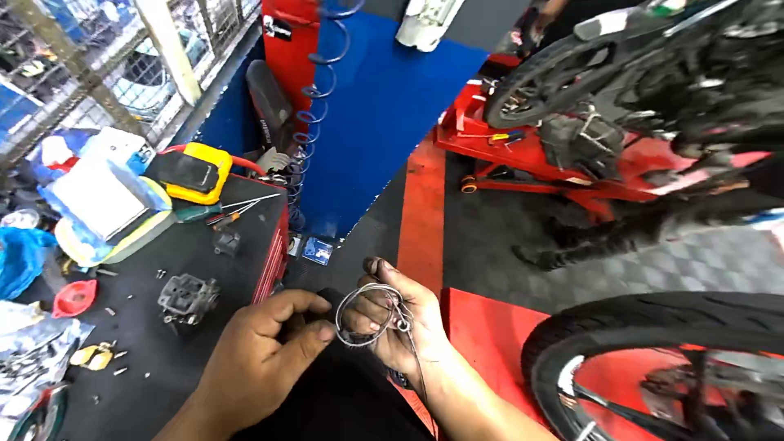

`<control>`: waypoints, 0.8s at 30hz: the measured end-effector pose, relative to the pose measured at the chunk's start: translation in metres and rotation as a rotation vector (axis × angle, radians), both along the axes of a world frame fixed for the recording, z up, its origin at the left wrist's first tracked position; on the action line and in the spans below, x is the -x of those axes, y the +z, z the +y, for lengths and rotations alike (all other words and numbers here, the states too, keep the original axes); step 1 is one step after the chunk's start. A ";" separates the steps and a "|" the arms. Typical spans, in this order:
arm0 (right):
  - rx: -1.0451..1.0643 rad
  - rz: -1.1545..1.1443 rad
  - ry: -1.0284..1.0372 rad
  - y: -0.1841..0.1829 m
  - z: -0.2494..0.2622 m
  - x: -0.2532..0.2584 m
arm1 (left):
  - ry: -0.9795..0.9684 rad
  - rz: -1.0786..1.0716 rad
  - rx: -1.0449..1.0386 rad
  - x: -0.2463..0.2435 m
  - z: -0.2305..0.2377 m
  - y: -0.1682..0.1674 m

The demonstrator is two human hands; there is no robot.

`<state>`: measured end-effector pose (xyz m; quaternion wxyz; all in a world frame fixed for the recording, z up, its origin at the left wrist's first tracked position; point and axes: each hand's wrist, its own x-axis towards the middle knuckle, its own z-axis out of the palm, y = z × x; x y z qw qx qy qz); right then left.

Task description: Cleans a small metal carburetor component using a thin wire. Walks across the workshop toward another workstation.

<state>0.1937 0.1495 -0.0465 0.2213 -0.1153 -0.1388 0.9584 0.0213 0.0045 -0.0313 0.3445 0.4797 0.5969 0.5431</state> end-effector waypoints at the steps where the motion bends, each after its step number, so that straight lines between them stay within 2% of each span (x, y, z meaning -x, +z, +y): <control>1: 0.001 -0.005 -0.013 0.002 0.001 -0.005 | -0.048 0.049 0.005 -0.005 0.009 0.003; 4: -0.029 -0.040 -0.059 0.006 0.004 -0.023 | -0.191 0.128 0.104 -0.020 0.038 0.008; 8: -0.091 -0.111 -0.166 0.008 0.012 -0.051 | -0.380 0.005 0.171 -0.039 0.076 0.006; 13: -0.150 -0.124 -0.264 0.009 0.041 -0.082 | -0.422 0.022 0.243 -0.065 0.123 0.002; 16: -0.265 -0.175 -0.269 0.007 0.066 -0.096 | -0.361 0.170 0.150 -0.075 0.143 -0.001; 18: -0.494 -0.279 -0.290 0.008 0.088 -0.104 | -0.178 0.424 -0.065 -0.077 0.152 -0.004; 20: -0.808 -0.370 -0.317 0.017 0.115 -0.111 | 0.011 0.661 -0.253 -0.074 0.160 0.000; 22: -1.201 -0.493 -0.384 0.032 0.140 -0.111 | 0.145 0.768 -0.327 -0.070 0.166 0.003; 24: -1.505 -0.605 -0.483 0.045 0.159 -0.103 | 0.212 0.759 -0.285 -0.071 0.169 0.006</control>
